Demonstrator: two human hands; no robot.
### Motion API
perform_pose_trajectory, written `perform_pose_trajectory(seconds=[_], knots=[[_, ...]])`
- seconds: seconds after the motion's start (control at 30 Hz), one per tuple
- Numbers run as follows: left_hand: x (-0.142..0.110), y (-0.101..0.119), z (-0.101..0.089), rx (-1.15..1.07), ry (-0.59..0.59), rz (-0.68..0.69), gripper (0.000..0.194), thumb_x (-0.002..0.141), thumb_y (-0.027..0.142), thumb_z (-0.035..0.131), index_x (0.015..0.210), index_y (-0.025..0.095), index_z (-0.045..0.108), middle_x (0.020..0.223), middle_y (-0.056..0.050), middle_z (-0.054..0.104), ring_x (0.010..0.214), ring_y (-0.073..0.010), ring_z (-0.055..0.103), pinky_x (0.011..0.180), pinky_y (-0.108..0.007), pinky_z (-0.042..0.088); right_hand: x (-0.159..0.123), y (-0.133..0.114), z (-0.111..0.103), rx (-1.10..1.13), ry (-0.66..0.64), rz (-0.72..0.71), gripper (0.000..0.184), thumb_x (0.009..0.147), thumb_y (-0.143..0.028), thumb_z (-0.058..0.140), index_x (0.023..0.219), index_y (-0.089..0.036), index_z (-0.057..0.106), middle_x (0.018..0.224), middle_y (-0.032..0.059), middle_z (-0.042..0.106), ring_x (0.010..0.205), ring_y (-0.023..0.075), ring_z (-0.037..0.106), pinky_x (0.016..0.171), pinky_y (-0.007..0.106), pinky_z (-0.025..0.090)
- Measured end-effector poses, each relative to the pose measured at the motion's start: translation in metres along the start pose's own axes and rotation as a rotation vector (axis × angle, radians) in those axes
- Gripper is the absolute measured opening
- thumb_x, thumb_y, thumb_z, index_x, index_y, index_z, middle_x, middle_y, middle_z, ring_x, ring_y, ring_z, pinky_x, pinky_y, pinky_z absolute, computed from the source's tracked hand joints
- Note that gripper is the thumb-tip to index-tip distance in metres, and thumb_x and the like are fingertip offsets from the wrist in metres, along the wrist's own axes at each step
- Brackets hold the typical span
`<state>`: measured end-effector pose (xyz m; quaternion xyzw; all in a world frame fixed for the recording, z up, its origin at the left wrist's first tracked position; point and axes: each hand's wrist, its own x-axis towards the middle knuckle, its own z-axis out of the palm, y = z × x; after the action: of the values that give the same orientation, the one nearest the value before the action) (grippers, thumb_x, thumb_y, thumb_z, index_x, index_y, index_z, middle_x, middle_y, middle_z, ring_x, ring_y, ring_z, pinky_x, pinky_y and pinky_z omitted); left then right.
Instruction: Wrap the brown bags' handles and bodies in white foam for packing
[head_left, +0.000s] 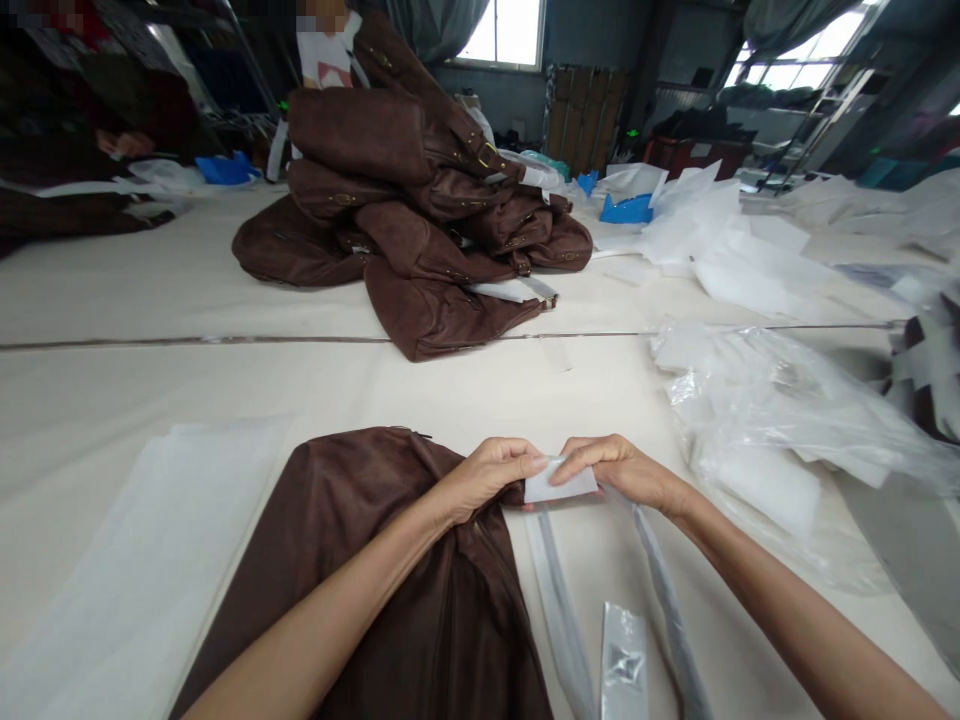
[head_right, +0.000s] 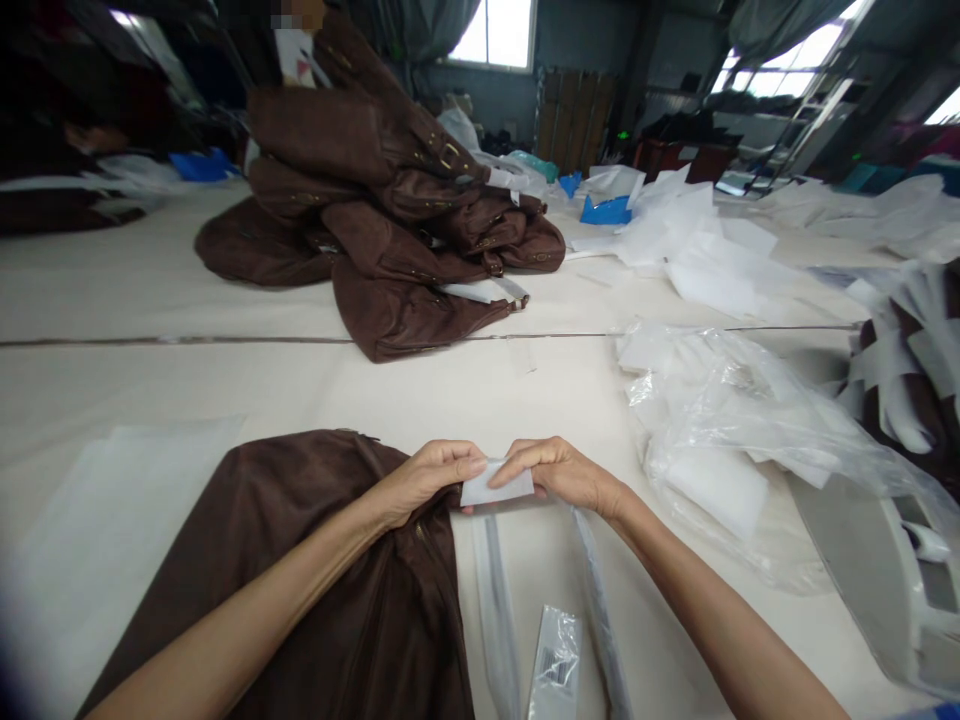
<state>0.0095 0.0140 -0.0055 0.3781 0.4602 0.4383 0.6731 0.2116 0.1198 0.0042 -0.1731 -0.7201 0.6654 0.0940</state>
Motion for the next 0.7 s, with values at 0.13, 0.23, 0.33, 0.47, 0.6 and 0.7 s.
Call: perform_pose_trajectory(seconds=[0.13,0.23,0.33,0.47,0.6,0.7], knots=[[0.002,0.0,-0.004,0.149,0.002,0.007,0.042,0.069,0.052,0.078,0.078,0.013,0.065,0.066,-0.001,0.063,0.06,-0.0131,0.055,0.059,-0.023,0.042,-0.001,0.003,-0.002,0.033,-0.01,0.017,0.022,0.081,-0.023,0.058,0.088,-0.02,0.079,0.083,0.0013,0.059,0.061,0.0097,0.048,0.058,0.024,0.04],[0.003,0.001,-0.004,0.217,0.021,-0.015,0.045,0.067,0.054,0.077,0.079,0.013,0.064,0.064,-0.001,0.063,0.058,-0.0132,0.055,0.058,-0.023,0.039,-0.005,0.007,-0.002,0.096,0.029,0.063,0.028,0.081,-0.022,0.062,0.107,-0.019,0.073,0.081,-0.0003,0.061,0.059,0.0089,0.049,0.059,0.023,0.043],[0.003,0.001,-0.003,0.305,0.018,-0.034,0.047,0.066,0.057,0.074,0.081,0.013,0.063,0.064,-0.002,0.063,0.059,-0.0145,0.056,0.06,-0.024,0.038,-0.009,0.01,-0.003,0.182,0.067,0.084,0.056,0.076,-0.017,0.066,0.131,-0.023,0.055,0.078,-0.004,0.062,0.058,0.0085,0.053,0.059,0.022,0.045],[0.003,0.003,-0.001,0.461,0.035,-0.019,0.045,0.065,0.056,0.073,0.075,0.014,0.062,0.063,0.001,0.06,0.059,-0.0136,0.051,0.059,-0.024,0.035,-0.008,0.017,-0.004,0.229,0.091,0.053,0.055,0.071,-0.012,0.062,0.124,-0.019,0.053,0.072,-0.0059,0.062,0.054,0.008,0.053,0.054,0.02,0.043],[0.003,0.006,0.0,0.548,0.029,-0.016,0.044,0.064,0.057,0.072,0.072,0.015,0.06,0.059,0.002,0.056,0.056,-0.0137,0.047,0.056,-0.024,0.032,-0.007,0.023,-0.002,0.244,0.112,0.074,0.047,0.07,-0.016,0.064,0.116,-0.017,0.055,0.073,-0.0054,0.064,0.053,0.0081,0.055,0.057,0.022,0.045],[0.003,0.009,0.001,0.572,0.035,-0.022,0.045,0.065,0.059,0.069,0.073,0.015,0.06,0.06,0.001,0.059,0.057,-0.0149,0.049,0.057,-0.024,0.033,-0.027,0.022,0.001,0.204,0.256,0.062,0.047,0.071,-0.023,0.071,0.115,-0.018,0.059,0.091,0.0005,0.069,0.074,0.0118,0.064,0.074,0.027,0.049]])
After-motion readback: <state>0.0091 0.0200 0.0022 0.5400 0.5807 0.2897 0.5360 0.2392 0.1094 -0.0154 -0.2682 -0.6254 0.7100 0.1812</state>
